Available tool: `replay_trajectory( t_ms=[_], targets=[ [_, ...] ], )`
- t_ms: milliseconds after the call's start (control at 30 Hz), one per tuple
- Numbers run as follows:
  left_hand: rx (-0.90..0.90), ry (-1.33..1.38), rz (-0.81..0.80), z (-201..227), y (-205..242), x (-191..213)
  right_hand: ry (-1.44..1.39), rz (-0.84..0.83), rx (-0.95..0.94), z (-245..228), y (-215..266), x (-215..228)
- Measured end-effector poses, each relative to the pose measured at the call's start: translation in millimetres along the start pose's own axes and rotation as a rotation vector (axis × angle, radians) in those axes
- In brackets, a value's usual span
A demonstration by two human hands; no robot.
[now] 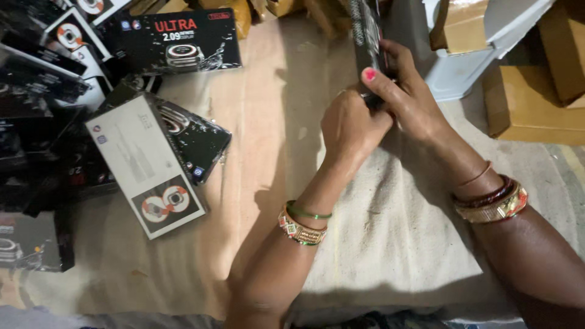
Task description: The person packs smartwatch boxes into cardboard shipping boxes, seals them with tape, and then unpacks them to reveal the contents including the watch, strap, and charger. The person repeats this packing and unpacking process with multiple units.
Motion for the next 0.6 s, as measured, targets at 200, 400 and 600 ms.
replay_trajectory(
  t_ms=[200,400,600],
  targets=[
    [0.032,0.352,-0.167,-9,-22,0,-0.235,-0.052,-0.206,14,-12,9],
    [0.434,1.115,-0.034,-45,-43,15,-0.004,-0.181,-0.006,-16,7,-1],
    [0.396,1.330,-0.077,-38,-38,21,0.006,-0.267,0.059,-34,19,0]
  ],
)
Point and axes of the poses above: each hand's wrist, its own y-axis away from the middle knuckle, its own x-axis out of the back of the hand, z = x × y, the point moved 8 cm from there along -y, towards the middle knuckle, and after that the axes turned 15 degrees about z, right-handed, at the moved point
